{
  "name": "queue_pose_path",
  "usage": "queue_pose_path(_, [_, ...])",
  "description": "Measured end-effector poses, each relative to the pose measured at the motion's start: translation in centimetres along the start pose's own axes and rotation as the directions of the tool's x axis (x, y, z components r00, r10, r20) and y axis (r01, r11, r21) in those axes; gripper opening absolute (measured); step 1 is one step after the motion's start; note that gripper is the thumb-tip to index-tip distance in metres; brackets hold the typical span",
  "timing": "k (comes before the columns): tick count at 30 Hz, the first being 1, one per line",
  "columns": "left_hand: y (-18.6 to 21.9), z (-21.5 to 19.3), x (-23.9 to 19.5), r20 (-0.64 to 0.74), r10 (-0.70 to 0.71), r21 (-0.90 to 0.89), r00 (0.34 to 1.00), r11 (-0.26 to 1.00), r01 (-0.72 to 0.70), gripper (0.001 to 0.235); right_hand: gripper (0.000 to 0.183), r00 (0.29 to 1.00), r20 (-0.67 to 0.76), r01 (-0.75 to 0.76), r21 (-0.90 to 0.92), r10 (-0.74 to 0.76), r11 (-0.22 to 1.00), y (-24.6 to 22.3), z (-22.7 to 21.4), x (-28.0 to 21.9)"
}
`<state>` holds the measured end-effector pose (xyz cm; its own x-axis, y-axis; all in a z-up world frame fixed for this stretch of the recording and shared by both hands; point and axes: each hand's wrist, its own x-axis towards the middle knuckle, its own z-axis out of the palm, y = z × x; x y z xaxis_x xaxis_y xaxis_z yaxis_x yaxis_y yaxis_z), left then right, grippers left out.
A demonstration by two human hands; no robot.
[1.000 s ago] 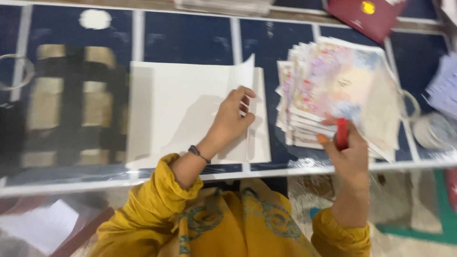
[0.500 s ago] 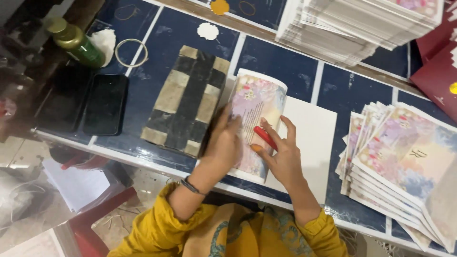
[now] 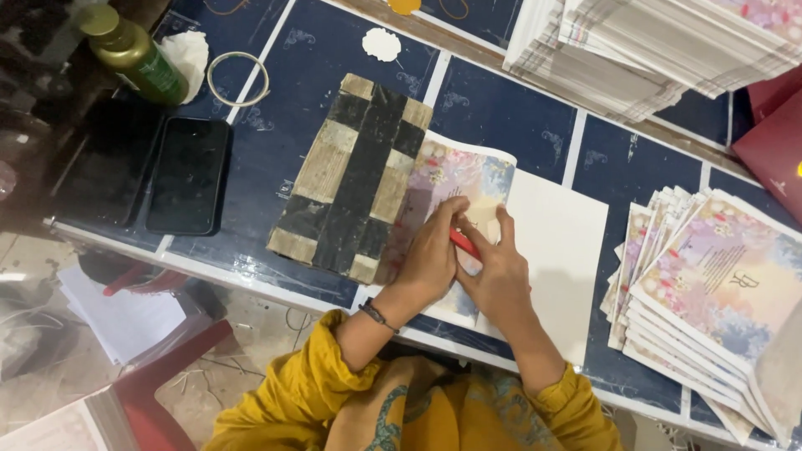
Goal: The person repeatedly picks up a floral-patterned paper, places it onto a white book cover, and smooths it down with a red tool. They then lift the paper and repeat the process multiple times.
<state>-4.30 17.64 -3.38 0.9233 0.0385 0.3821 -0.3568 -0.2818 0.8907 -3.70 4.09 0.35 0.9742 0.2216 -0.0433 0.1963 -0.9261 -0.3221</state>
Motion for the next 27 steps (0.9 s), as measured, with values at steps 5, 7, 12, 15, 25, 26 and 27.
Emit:
queue_pose_path(5, [0.1, 0.4, 0.3, -0.035, 0.008, 0.094, 0.999, 0.996, -0.004, 0.059, 0.063, 0.992, -0.068, 0.102, -0.020, -0.103, 0.995, 0.4, -0.6, -0.4])
queue_pose_path(7, [1.0, 0.2, -0.1, -0.055, -0.011, 0.118, 0.998, 0.993, 0.018, 0.059, 0.064, 0.990, -0.075, 0.115, -0.013, -0.116, 0.993, 0.6, 0.2, -0.5])
queue_pose_path(12, [0.6, 0.4, 0.0, -0.034, -0.043, 0.105, 0.998, 0.993, 0.047, 0.065, 0.061, 0.987, -0.118, 0.110, -0.009, -0.110, 0.994, -0.3, -0.6, -0.7])
queue_pose_path(15, [0.3, 0.6, -0.3, -0.022, -0.024, 0.123, 0.999, 0.992, 0.027, 0.065, 0.062, 0.987, -0.117, 0.114, 0.008, -0.113, 0.993, -0.1, -0.4, -0.7])
queue_pose_path(25, [0.5, 0.1, 0.3, 0.071, -0.026, 0.238, 0.997, 0.971, 0.009, 0.073, 0.064, 0.989, 0.001, 0.145, 0.111, -0.146, 0.983, 2.2, -2.3, -0.5])
queue_pose_path(26, [1.0, -0.1, 0.8, 0.098, -0.012, 0.314, 0.995, 0.949, -0.019, 0.067, 0.066, 0.984, 0.062, 0.156, 0.185, -0.170, 0.970, 3.6, -2.8, -0.2])
queue_pose_path(27, [1.5, 0.1, 0.7, 0.114, 0.006, 0.300, 0.994, 0.953, -0.040, 0.067, 0.066, 0.988, 0.045, 0.141, 0.176, -0.151, 0.974, 5.2, -3.6, -0.7])
